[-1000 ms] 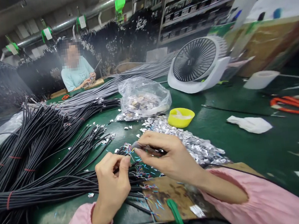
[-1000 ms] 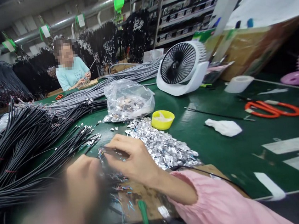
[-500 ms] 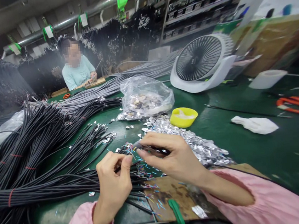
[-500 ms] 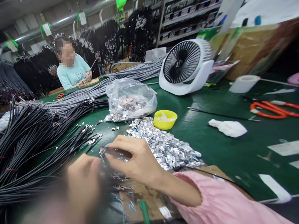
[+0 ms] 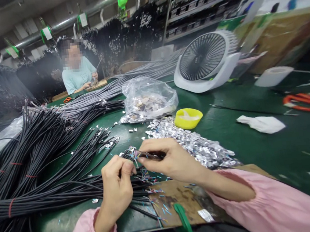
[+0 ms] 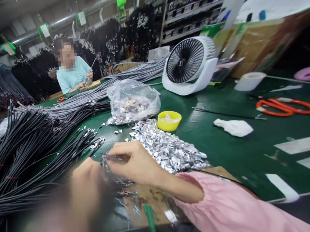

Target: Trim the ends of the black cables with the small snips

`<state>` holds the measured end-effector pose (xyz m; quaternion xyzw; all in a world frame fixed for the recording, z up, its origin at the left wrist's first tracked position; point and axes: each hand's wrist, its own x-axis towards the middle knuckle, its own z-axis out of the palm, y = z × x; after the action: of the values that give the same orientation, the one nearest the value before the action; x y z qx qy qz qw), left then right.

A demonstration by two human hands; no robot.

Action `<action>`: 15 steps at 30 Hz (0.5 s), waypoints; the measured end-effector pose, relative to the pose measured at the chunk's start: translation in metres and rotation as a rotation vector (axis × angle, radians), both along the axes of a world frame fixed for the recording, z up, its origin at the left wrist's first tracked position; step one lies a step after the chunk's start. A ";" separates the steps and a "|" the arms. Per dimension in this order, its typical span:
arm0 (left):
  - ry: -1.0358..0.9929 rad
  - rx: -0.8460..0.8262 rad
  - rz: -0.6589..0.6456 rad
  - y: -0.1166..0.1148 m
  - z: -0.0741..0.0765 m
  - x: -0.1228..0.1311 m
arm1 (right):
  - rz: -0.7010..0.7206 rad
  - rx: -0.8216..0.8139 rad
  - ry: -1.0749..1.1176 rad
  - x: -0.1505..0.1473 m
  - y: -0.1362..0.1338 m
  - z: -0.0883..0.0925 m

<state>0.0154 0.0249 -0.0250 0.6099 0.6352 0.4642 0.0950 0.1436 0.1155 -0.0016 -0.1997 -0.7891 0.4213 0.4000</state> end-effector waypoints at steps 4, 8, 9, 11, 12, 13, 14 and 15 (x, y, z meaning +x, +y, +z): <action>0.000 -0.037 -0.032 -0.001 0.003 -0.002 | 0.116 -0.371 0.086 0.000 0.002 0.001; 0.017 -0.064 0.001 0.001 0.003 -0.002 | 0.128 -0.490 0.120 0.000 0.001 -0.002; 0.023 -0.068 0.016 0.001 0.002 -0.002 | 0.091 -0.469 0.138 0.000 0.001 -0.003; 0.015 -0.065 0.041 0.003 0.001 -0.002 | 0.028 -0.388 0.167 -0.001 0.000 -0.005; -0.004 -0.062 0.051 0.004 0.000 -0.002 | 0.007 -0.337 0.170 -0.001 0.000 -0.006; -0.030 -0.062 0.062 0.005 0.000 -0.002 | -0.009 -0.284 0.161 -0.001 0.000 -0.007; -0.055 -0.066 0.072 0.006 0.000 -0.002 | -0.022 -0.229 0.143 0.000 0.002 -0.007; -0.076 -0.077 0.081 0.007 0.000 -0.002 | -0.035 -0.173 0.119 0.001 0.004 -0.008</action>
<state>0.0130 0.0320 -0.0253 0.5614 0.6729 0.4656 0.1236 0.1442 0.1193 -0.0099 -0.2221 -0.7210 0.4919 0.4346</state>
